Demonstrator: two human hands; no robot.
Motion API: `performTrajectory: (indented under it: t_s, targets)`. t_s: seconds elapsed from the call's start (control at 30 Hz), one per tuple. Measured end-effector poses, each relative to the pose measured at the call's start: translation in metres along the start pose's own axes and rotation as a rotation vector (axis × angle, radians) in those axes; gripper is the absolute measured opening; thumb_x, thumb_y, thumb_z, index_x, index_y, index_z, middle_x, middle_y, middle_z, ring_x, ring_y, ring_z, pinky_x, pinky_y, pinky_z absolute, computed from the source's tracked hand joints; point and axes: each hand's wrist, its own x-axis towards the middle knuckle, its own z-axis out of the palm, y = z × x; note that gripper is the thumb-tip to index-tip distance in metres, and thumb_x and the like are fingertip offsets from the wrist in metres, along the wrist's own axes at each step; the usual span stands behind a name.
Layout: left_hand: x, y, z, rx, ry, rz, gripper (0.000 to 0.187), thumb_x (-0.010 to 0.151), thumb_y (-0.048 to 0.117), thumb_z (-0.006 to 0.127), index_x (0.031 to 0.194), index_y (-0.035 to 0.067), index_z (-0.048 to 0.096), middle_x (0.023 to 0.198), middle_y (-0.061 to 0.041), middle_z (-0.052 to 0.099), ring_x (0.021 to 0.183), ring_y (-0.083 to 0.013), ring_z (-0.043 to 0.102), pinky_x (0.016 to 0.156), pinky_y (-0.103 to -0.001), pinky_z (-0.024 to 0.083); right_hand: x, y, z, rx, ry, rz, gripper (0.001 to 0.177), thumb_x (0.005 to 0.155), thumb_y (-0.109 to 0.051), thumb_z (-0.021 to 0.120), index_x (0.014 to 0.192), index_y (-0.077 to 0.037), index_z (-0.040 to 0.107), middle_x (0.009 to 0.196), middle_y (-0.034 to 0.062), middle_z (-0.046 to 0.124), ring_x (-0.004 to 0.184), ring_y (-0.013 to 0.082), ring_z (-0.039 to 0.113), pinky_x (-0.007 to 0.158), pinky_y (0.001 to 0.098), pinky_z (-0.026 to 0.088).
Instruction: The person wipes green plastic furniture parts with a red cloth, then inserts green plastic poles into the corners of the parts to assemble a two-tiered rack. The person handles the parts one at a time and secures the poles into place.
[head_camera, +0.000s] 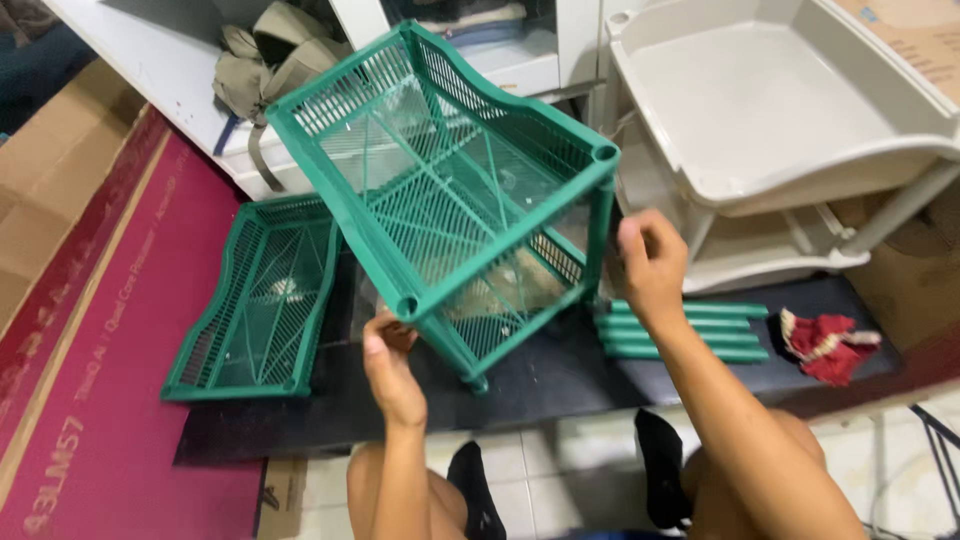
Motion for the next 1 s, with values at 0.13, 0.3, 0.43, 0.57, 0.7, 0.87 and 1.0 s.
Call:
performTrajectory:
  t_s: [0.13, 0.3, 0.43, 0.57, 0.7, 0.87, 1.0]
  targets:
    - [-0.02, 0.008, 0.029, 0.112, -0.09, 0.085, 0.056, 0.107, 0.052, 0.036, 0.123, 0.003, 0.058, 0.11, -0.006, 0.065, 0.102, -0.0134, 0.061, 0.094, -0.03, 0.047, 0.019, 0.005, -0.003, -0.066, -0.077, -0.105, 0.031, 0.111, -0.035, 0.05, 0.121, -0.007, 0.058, 0.112, 0.0011, 0.064, 0.102, 0.0105, 0.059, 0.086, 0.0252, 0.049]
    - [-0.024, -0.01, 0.053, 0.028, 0.019, -0.015, 0.046, 0.109, 0.045, 0.045, 0.106, 0.001, 0.06, 0.09, -0.008, 0.062, 0.08, -0.0136, 0.058, 0.073, -0.029, 0.048, 0.02, 0.018, 0.005, 0.005, -0.374, 0.072, 0.04, 0.112, -0.039, 0.04, 0.123, -0.007, 0.062, 0.11, 0.0024, 0.069, 0.104, 0.0122, 0.064, 0.094, 0.0279, 0.052]
    - [-0.016, -0.022, 0.058, 0.123, 0.177, 0.103, 0.05, 0.11, 0.046, 0.047, 0.089, 0.002, 0.056, 0.077, -0.004, 0.056, 0.067, -0.0106, 0.05, 0.059, -0.027, 0.038, 0.018, 0.017, 0.006, -0.186, -0.362, -0.007, 0.036, 0.113, -0.034, 0.047, 0.118, -0.002, 0.063, 0.102, 0.0043, 0.066, 0.098, 0.0127, 0.06, 0.089, 0.0285, 0.05]
    - [-0.002, -0.016, 0.038, 0.354, 0.278, 0.197, 0.059, 0.107, 0.05, 0.042, 0.074, 0.004, 0.056, 0.062, -0.001, 0.054, 0.056, -0.0087, 0.051, 0.052, -0.026, 0.038, 0.009, 0.007, 0.011, -0.185, -0.412, 0.015, 0.03, 0.111, -0.029, 0.053, 0.111, -0.001, 0.063, 0.098, 0.004, 0.067, 0.093, 0.0125, 0.061, 0.085, 0.0283, 0.05]
    - [0.027, -0.006, 0.009, 0.318, 0.288, 0.191, 0.06, 0.105, 0.051, 0.043, 0.073, 0.003, 0.056, 0.059, -0.002, 0.054, 0.054, -0.0105, 0.052, 0.049, -0.028, 0.038, -0.011, -0.008, 0.023, -0.174, -0.484, -0.041, 0.025, 0.108, -0.025, 0.057, 0.108, -0.001, 0.064, 0.097, 0.0056, 0.07, 0.094, 0.0133, 0.064, 0.087, 0.0286, 0.051]
    - [0.056, -0.007, -0.016, 0.318, 0.248, 0.164, 0.065, 0.104, 0.056, 0.04, 0.069, 0.003, 0.054, 0.058, -0.002, 0.053, 0.052, -0.0103, 0.052, 0.047, -0.028, 0.037, -0.041, -0.019, 0.037, -0.209, -0.459, -0.04, 0.023, 0.104, -0.023, 0.058, 0.112, -0.002, 0.062, 0.097, 0.006, 0.07, 0.094, 0.0133, 0.064, 0.086, 0.0291, 0.051]
    - [0.067, -0.015, -0.017, 0.308, 0.204, 0.202, 0.068, 0.104, 0.06, 0.038, 0.069, 0.004, 0.051, 0.06, -0.002, 0.052, 0.052, -0.0101, 0.05, 0.047, -0.029, 0.035, -0.051, -0.02, 0.045, -0.184, -0.397, -0.03, 0.026, 0.106, -0.025, 0.056, 0.117, -0.002, 0.06, 0.096, 0.0073, 0.067, 0.091, 0.0153, 0.062, 0.084, 0.0303, 0.05]
